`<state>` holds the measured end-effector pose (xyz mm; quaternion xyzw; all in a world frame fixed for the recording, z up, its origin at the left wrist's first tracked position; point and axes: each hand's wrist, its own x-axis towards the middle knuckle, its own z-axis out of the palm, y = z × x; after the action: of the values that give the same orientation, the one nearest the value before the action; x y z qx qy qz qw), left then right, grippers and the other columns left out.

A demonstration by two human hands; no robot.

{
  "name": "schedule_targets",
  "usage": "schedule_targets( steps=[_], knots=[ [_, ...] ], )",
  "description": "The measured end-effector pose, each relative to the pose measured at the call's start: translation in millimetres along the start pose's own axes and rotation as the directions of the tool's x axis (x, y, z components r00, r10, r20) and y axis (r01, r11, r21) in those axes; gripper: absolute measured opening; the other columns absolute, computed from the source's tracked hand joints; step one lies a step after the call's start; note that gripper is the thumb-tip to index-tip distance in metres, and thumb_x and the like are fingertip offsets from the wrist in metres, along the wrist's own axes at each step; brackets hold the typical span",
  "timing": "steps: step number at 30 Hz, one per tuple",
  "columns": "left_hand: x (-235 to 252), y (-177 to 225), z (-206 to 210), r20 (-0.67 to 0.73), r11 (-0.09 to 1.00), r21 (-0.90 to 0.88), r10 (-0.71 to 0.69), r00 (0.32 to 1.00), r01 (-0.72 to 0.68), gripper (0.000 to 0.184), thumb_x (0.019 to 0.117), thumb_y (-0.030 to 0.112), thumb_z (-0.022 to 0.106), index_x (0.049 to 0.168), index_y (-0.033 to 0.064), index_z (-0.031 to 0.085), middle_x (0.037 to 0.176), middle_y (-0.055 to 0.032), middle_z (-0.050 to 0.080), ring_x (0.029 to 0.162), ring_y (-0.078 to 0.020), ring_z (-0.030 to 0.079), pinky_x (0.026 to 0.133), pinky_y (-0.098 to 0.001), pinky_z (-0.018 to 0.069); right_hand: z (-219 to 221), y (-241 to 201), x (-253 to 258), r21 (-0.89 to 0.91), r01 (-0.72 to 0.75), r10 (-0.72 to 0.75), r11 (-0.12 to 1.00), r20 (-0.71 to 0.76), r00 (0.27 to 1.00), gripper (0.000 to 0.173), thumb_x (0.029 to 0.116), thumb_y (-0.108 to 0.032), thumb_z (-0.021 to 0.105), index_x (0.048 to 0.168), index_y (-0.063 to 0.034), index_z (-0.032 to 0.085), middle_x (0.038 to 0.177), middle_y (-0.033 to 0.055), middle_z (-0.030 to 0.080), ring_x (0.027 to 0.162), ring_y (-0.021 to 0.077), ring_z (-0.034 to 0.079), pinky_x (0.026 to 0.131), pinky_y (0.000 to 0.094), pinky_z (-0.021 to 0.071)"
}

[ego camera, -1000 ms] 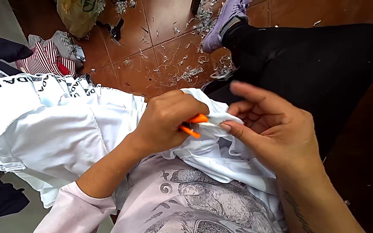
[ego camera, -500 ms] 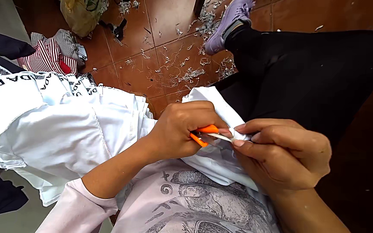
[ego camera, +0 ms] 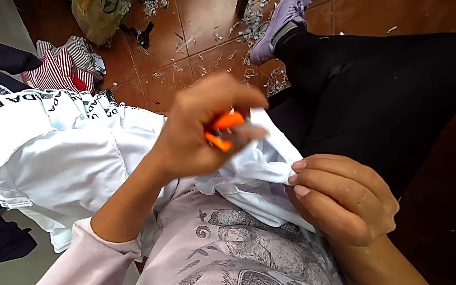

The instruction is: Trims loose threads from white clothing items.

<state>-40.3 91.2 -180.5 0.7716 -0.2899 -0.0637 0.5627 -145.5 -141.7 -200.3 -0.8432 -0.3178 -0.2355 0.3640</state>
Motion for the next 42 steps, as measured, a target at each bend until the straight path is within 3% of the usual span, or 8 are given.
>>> schedule_targets(
  steps=[3,10,17,21,23,25,29,42],
  knots=[
    [-16,12,8,0.223,0.999,-0.024,-0.018,0.975,0.024,0.043,0.0901,0.029,0.072,0.112,-0.007,0.068,0.092,-0.0075,0.065,0.087,-0.009,0.059,0.076,-0.0232,0.0503,-2,0,0,0.014,-0.024,0.024,1.0,-0.008,1.0,0.006,0.0965,-0.001,0.062,0.096,-0.0032,0.056,0.095,0.0093,0.054,0.097,0.0221,0.06,0.095,0.0375,0.0536],
    [-30,15,27,0.095,0.998,-0.016,0.054,0.994,-0.053,0.03,0.0876,0.018,0.078,0.105,-0.0059,0.075,0.086,-0.0101,0.067,0.082,-0.0113,0.059,0.074,-0.0223,0.0492,-4,-2,3,0.08,-0.011,0.011,0.997,0.006,1.0,0.012,0.0958,0.004,0.062,0.09,-0.0004,0.053,0.089,0.0108,0.053,0.096,0.0247,0.063,0.094,0.042,0.0563],
    [-20,13,43,0.007,0.992,-0.121,0.039,0.999,-0.038,0.01,0.089,0.0,0.065,0.087,-0.0073,0.072,0.085,-0.0135,0.068,0.082,-0.0116,0.064,0.072,-0.0219,0.0521,-8,-6,4,0.003,0.043,-0.043,0.999,0.03,0.999,0.01,0.096,0.005,0.063,0.09,-0.0001,0.056,0.088,0.0103,0.053,0.089,0.0228,0.06,0.093,0.0392,0.0547],
    [-16,6,35,-0.097,0.987,0.159,-0.003,0.995,0.018,0.014,0.092,0.007,0.068,0.095,-0.0056,0.073,0.09,-0.0139,0.069,0.086,-0.0158,0.064,0.075,-0.0277,0.0526,-10,-7,2,-0.022,0.04,-0.039,0.999,0.043,0.998,0.009,0.0966,0.004,0.062,0.091,-0.0005,0.057,0.088,0.0101,0.052,0.088,0.0229,0.058,0.091,0.0384,0.0541],
    [-19,12,25,-0.001,0.978,0.202,-0.052,0.999,0.052,0.041,0.0956,0.03,0.068,0.115,-0.0067,0.064,0.099,-0.0134,0.068,0.091,-0.0177,0.062,0.083,-0.0339,0.0492,-11,-8,0,-0.02,0.011,-0.01,1.0,0.05,0.999,0.007,0.0977,0.003,0.061,0.094,-0.0014,0.057,0.092,0.0099,0.053,0.092,0.0224,0.059,0.093,0.0373,0.0534],
    [-27,23,17,0.091,0.966,0.256,-0.052,0.994,0.027,0.051,0.0994,0.042,0.059,0.115,-0.0056,0.063,0.095,-0.0109,0.067,0.089,-0.0171,0.061,0.083,-0.0354,0.0479,-11,-6,0,-0.005,0.008,-0.008,1.0,0.044,0.999,0.006,0.0981,0.002,0.06,0.095,-0.0011,0.056,0.093,0.0105,0.053,0.092,0.0229,0.058,0.092,0.0373,0.0531],
    [-45,31,15,0.145,0.906,0.41,0.053,0.988,-0.109,0.036,0.1016,0.034,0.062,0.107,-0.0002,0.073,0.083,-0.009,0.069,0.075,-0.0193,0.063,0.067,-0.0337,0.0466,-11,-4,0,0.001,-0.015,0.015,1.0,0.022,1.0,0.008,0.0974,0.001,0.061,0.094,-0.0017,0.055,0.093,0.0098,0.051,0.093,0.0219,0.058,0.091,0.0366,0.0534],
    [-40,27,28,0.147,0.85,0.485,0.152,0.977,-0.206,0.03,0.0981,0.03,0.068,0.109,0.0029,0.075,0.085,-0.0098,0.071,0.077,-0.0222,0.061,0.07,-0.0365,0.0418,-8,-6,1,0.002,-0.021,0.021,1.0,0.003,1.0,0.011,0.096,0.002,0.062,0.092,-0.0024,0.053,0.092,0.0091,0.05,0.092,0.0209,0.058,0.091,0.0364,0.0534]
  ],
)
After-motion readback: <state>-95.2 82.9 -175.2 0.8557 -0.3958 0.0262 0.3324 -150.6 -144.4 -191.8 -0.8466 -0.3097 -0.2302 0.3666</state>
